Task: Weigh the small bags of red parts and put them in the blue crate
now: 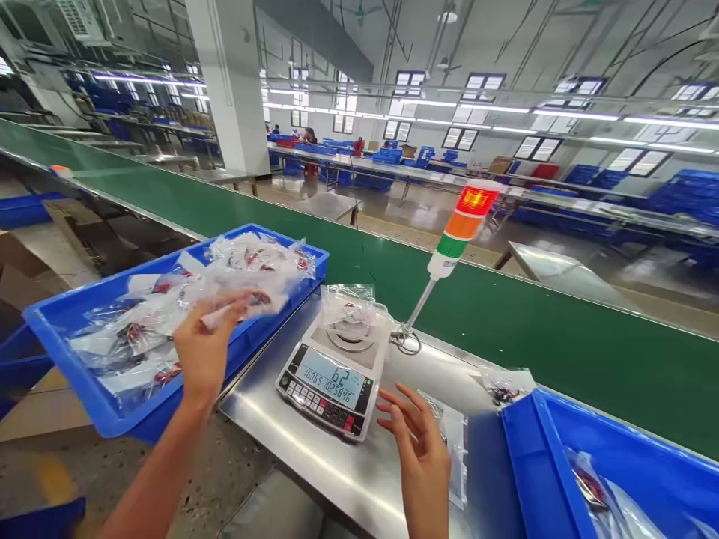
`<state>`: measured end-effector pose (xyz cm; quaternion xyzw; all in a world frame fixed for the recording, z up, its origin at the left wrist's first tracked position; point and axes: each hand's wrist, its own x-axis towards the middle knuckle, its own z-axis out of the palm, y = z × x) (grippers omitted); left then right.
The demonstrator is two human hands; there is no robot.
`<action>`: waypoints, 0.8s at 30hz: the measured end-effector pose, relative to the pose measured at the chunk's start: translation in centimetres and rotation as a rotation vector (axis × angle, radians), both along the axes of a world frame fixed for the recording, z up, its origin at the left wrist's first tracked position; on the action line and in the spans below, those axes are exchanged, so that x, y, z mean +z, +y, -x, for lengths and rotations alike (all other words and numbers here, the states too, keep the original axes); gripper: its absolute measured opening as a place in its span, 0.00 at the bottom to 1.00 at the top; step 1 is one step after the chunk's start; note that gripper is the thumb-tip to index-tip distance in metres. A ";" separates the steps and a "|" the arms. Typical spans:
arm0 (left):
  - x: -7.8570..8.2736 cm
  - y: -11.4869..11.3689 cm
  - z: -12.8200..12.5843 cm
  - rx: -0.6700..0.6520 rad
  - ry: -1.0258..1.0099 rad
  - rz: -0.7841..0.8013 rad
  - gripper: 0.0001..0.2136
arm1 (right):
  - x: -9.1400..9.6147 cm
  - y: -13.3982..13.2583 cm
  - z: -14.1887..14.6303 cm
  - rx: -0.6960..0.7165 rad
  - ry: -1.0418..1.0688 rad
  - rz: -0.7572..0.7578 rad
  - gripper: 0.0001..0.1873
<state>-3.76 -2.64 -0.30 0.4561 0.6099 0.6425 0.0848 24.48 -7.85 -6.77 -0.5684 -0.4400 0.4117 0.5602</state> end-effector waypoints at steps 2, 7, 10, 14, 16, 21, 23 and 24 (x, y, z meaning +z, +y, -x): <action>0.4 1.0 2.7 0.176 0.295 -0.020 0.18 | -0.6 0.0 -0.7 -0.006 -0.036 0.026 0.32; -3.0 0.8 4.2 0.108 0.509 0.178 0.15 | -2.2 -0.5 -1.8 -0.056 -0.099 0.061 0.30; -4.9 -1.6 1.5 -0.206 0.385 0.269 0.12 | -4.0 -0.9 -3.4 -0.093 -0.244 0.111 0.28; -5.8 -4.5 -1.7 -0.478 0.186 0.415 0.15 | -7.8 -1.1 -6.9 0.001 -0.481 0.171 0.26; -6.2 -5.1 -2.2 -0.463 0.127 0.452 0.16 | -9.7 -1.6 -8.1 0.010 -0.582 0.127 0.26; -7.9 -5.4 -3.4 -0.703 0.072 0.546 0.21 | -11.5 -3.7 -8.1 -0.178 -0.673 -0.021 0.22; -8.9 -5.6 -4.7 -0.800 0.053 0.567 0.23 | -10.3 -5.0 -7.7 -0.230 -0.676 -0.006 0.19; -9.5 -5.8 -5.6 -0.843 0.040 0.578 0.24 | -9.3 -5.8 -7.6 -0.248 -0.681 0.007 0.18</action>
